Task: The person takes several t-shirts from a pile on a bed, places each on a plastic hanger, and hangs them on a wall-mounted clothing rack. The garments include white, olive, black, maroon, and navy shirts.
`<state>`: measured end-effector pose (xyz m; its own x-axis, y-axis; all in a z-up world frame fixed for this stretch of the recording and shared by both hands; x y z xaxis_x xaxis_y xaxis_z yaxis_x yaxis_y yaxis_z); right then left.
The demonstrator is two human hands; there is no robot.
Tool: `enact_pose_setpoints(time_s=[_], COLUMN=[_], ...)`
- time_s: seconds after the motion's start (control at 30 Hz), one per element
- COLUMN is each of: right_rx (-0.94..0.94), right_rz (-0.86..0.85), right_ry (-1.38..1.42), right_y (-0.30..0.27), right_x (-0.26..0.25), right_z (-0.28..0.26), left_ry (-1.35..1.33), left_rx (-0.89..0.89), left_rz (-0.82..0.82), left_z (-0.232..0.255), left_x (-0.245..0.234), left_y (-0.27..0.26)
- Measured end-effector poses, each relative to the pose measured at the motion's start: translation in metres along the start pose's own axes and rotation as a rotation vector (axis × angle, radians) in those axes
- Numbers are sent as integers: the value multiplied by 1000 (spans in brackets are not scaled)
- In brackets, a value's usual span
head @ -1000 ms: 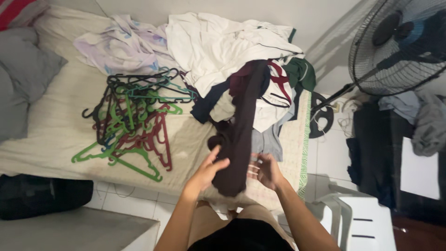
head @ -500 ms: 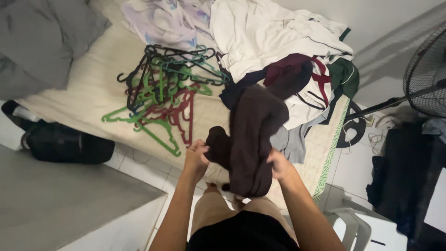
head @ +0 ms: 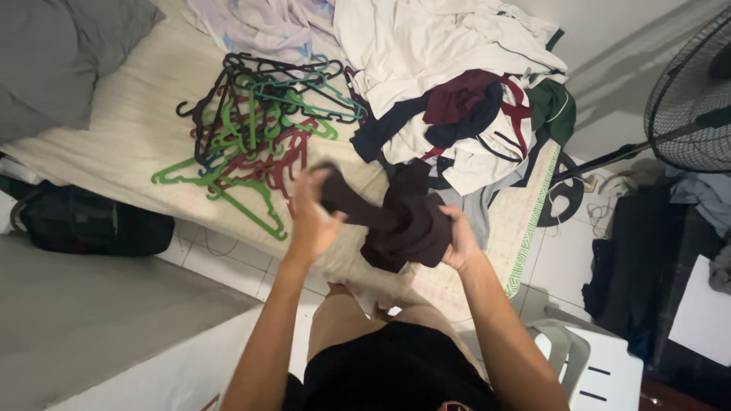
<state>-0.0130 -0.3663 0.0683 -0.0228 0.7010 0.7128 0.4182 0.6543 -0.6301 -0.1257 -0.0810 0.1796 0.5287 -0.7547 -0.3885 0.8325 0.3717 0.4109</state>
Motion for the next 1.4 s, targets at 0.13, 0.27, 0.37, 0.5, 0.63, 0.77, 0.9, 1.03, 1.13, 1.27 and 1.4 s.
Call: enact_pose_setpoints(time_s=[0.13, 0.27, 0.37, 0.5, 0.63, 0.77, 0.9, 1.03, 1.13, 1.27, 1.4], right_rx=[-3, -258, -838, -1149, -1267, -1176, -1283, -1043, -1011, -1071, -1219], right_rz=[-74, 152, 197, 325, 623, 508, 85, -5, -13, 14, 58], right_ry=[-258, -786, -1361, -1626, -1686, -1571, -1348, -1527, -1678, -2040, -1966], right_y=[-2, -19, -46, -74, -71, -46, -36, -65, -90, -110, -105], right_x=[37, 80, 117, 159, 171, 159, 173, 219, 266, 304, 312], right_z=[-33, -70, -74, -40, -29, -49, -112, -165, -173, -163, -157], left_ry=[-102, -200, -234, -283, -190, -349, -283, -138, -124, -2, 41], left_rx=[300, 203, 7, 7, 57, 107, 265, 218, 215, 185, 292], left_rz=[-359, -411, -230, -68, -20, -54, -158, -121, -121, -72, -149], left_z=[49, 64, 73, 89, 102, 106, 106, 102, 105, 110, 104], left_x=[26, 43, 54, 56, 43, 13, -33, -72, -84, -96, -103], left_y=[9, 40, 59, 87, 112, 127, 143, 150, 152, 154, 147])
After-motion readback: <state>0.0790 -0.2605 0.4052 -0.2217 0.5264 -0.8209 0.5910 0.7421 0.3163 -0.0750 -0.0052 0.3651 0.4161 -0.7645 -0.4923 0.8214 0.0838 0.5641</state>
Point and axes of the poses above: each hand's wrist, its own y-axis towards the middle knuckle, its own x-axis out of the palm, z = x × y, the point moved 1 cm from there along y, towards the middle knuckle, and after that the axes turned 6 degrees about -y, right-handed, at the moved point
